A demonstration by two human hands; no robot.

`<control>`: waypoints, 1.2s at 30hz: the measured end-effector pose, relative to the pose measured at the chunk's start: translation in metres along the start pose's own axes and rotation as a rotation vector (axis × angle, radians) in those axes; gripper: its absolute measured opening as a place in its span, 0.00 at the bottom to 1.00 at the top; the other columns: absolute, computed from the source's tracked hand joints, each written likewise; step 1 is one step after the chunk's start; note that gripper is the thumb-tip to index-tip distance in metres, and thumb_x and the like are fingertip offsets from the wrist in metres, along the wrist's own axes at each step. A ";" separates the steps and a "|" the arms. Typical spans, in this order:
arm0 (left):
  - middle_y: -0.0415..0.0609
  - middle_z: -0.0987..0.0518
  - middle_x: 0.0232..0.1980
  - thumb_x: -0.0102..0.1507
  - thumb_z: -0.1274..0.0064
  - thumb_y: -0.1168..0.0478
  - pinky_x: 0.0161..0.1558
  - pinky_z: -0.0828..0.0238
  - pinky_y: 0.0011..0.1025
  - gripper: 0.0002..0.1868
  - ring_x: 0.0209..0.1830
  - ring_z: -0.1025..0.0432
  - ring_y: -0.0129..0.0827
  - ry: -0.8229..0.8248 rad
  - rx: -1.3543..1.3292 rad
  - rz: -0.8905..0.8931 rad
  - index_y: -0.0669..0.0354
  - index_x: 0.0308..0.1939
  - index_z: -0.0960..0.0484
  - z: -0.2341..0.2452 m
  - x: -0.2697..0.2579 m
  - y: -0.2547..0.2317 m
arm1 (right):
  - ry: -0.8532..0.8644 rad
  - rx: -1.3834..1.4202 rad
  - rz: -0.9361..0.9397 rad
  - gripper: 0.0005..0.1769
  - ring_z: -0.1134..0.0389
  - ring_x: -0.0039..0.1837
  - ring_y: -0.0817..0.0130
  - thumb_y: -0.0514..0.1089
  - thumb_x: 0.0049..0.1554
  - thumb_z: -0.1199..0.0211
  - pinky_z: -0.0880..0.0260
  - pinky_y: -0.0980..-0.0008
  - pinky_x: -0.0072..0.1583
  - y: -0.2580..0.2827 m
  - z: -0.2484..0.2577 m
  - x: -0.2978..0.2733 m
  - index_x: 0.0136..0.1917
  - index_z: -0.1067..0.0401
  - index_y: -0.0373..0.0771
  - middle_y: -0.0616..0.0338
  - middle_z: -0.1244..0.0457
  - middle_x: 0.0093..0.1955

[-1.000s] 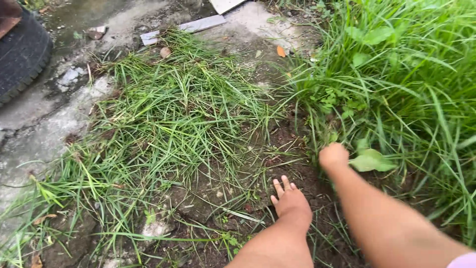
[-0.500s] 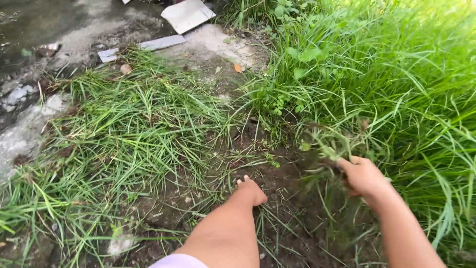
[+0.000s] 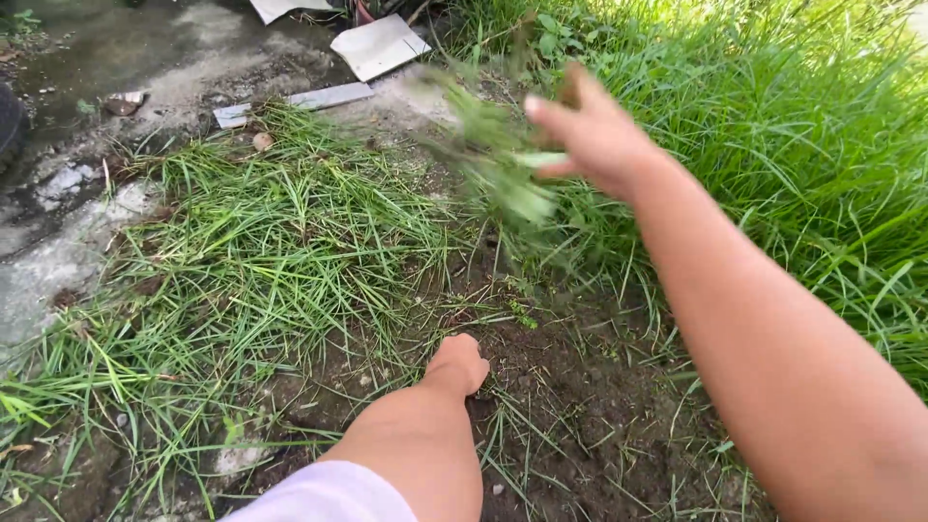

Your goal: Pulling out weeds by hand from overgrown grass and soil in an outdoor garden area.

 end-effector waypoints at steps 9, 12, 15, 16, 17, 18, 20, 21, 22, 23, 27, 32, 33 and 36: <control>0.57 0.19 0.60 0.62 0.44 0.59 0.61 0.25 0.42 0.18 0.60 0.23 0.51 -0.003 0.045 0.038 0.59 0.54 0.16 -0.005 0.003 0.011 | 0.181 -0.714 0.066 0.28 0.31 0.65 0.56 0.58 0.51 0.32 0.32 0.54 0.68 -0.195 -0.020 -0.028 0.62 0.22 0.47 0.54 0.31 0.63; 0.52 0.24 0.70 0.62 0.45 0.58 0.67 0.29 0.41 0.23 0.70 0.28 0.46 0.022 0.199 0.092 0.56 0.61 0.18 -0.019 0.005 0.019 | 0.441 -0.890 -0.245 0.54 0.46 0.81 0.56 0.70 0.51 0.30 0.45 0.56 0.79 -0.308 -0.069 -0.089 0.82 0.48 0.53 0.56 0.49 0.83; 0.47 0.54 0.85 0.62 0.41 0.58 0.75 0.46 0.45 0.43 0.82 0.53 0.45 -0.052 0.269 0.079 0.52 0.79 0.44 -0.019 0.005 0.013 | 0.379 -0.583 -0.594 0.69 0.58 0.85 0.49 0.59 0.50 0.21 0.52 0.51 0.81 -0.348 -0.092 -0.146 0.87 0.69 0.63 0.47 0.70 0.88; 0.47 0.61 0.86 0.63 0.41 0.56 0.78 0.54 0.47 0.47 0.84 0.60 0.47 -0.032 0.298 0.081 0.49 0.81 0.50 -0.016 -0.001 0.010 | 0.340 -0.688 -0.517 0.69 0.58 0.84 0.50 0.60 0.48 0.18 0.55 0.50 0.81 -0.365 -0.101 -0.147 0.85 0.66 0.59 0.47 0.65 0.85; 0.46 0.67 0.86 0.63 0.41 0.55 0.81 0.62 0.50 0.51 0.85 0.66 0.50 -0.012 0.327 0.083 0.45 0.83 0.56 -0.013 -0.006 0.007 | 0.301 -0.792 -0.437 0.69 0.57 0.83 0.51 0.62 0.46 0.15 0.58 0.49 0.80 -0.381 -0.111 -0.149 0.83 0.63 0.54 0.46 0.60 0.83; 0.46 0.67 0.86 0.63 0.41 0.55 0.81 0.62 0.50 0.51 0.85 0.66 0.50 -0.007 0.326 0.085 0.45 0.83 0.56 -0.011 -0.011 0.003 | 0.306 -0.794 -0.439 0.69 0.57 0.83 0.51 0.62 0.46 0.15 0.58 0.49 0.80 -0.387 -0.119 -0.147 0.83 0.63 0.54 0.46 0.60 0.83; 0.45 0.70 0.87 0.60 0.35 0.52 0.81 0.61 0.50 0.55 0.87 0.70 0.50 0.233 0.330 0.096 0.35 0.83 0.55 -0.020 -0.022 -0.004 | 0.024 -0.599 -0.449 0.49 0.38 0.75 0.51 0.58 0.45 0.20 0.36 0.58 0.75 -0.392 -0.119 -0.141 0.74 0.39 0.47 0.48 0.41 0.74; 0.45 0.70 0.87 0.60 0.35 0.52 0.81 0.61 0.50 0.55 0.87 0.70 0.50 0.236 0.337 0.094 0.35 0.83 0.55 -0.026 -0.015 -0.005 | 0.023 -0.594 -0.455 0.49 0.38 0.75 0.51 0.58 0.45 0.20 0.36 0.58 0.75 -0.380 -0.111 -0.140 0.74 0.39 0.47 0.48 0.41 0.74; 0.45 0.73 0.87 0.59 0.33 0.50 0.80 0.60 0.53 0.58 0.87 0.73 0.52 0.260 0.351 0.114 0.35 0.83 0.58 -0.032 -0.009 -0.001 | 0.001 -0.629 -0.428 0.40 0.36 0.74 0.54 0.56 0.48 0.24 0.34 0.57 0.73 -0.365 -0.106 -0.136 0.71 0.34 0.50 0.52 0.38 0.71; 0.45 0.76 0.87 0.59 0.32 0.48 0.79 0.60 0.55 0.61 0.86 0.77 0.54 0.283 0.365 0.134 0.34 0.84 0.62 -0.038 -0.004 0.006 | -0.022 -0.664 -0.400 0.31 0.34 0.72 0.57 0.54 0.50 0.29 0.31 0.56 0.71 -0.349 -0.102 -0.133 0.67 0.29 0.54 0.57 0.35 0.69; 0.44 0.74 0.87 0.57 0.32 0.47 0.78 0.57 0.58 0.61 0.86 0.74 0.56 0.257 0.328 0.125 0.31 0.84 0.59 -0.048 0.011 0.017 | -0.121 -0.772 -0.257 0.40 0.37 0.70 0.53 0.58 0.48 0.27 0.34 0.55 0.68 -0.376 -0.081 -0.088 0.70 0.35 0.49 0.53 0.40 0.71; 0.45 0.78 0.86 0.60 0.36 0.46 0.77 0.54 0.60 0.60 0.86 0.78 0.58 0.338 0.384 0.124 0.31 0.84 0.64 -0.048 0.011 0.013 | -0.082 -0.810 -0.411 0.33 0.35 0.71 0.57 0.58 0.57 0.34 0.41 0.35 0.69 -0.370 -0.071 -0.060 0.74 0.35 0.58 0.58 0.37 0.71; 0.45 0.78 0.86 0.60 0.36 0.46 0.77 0.54 0.60 0.60 0.86 0.78 0.58 0.340 0.377 0.135 0.31 0.84 0.64 -0.052 0.014 0.017 | -0.071 -0.812 -0.405 0.33 0.35 0.71 0.57 0.58 0.57 0.34 0.41 0.35 0.69 -0.371 -0.072 -0.055 0.74 0.35 0.58 0.58 0.37 0.71; 0.47 0.77 0.86 0.63 0.40 0.55 0.77 0.53 0.60 0.55 0.86 0.76 0.58 0.307 0.408 0.125 0.31 0.84 0.64 -0.055 0.029 0.009 | -0.076 -0.793 -0.566 0.28 0.27 0.64 0.52 0.64 0.61 0.36 0.38 0.36 0.70 -0.397 -0.056 -0.039 0.66 0.24 0.47 0.53 0.27 0.60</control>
Point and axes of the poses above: each hand's wrist, its own x-axis towards the middle knuckle, its own z-axis out of the back of the hand, y = z × x, the point moved 7 cm from there along x, towards the middle knuckle
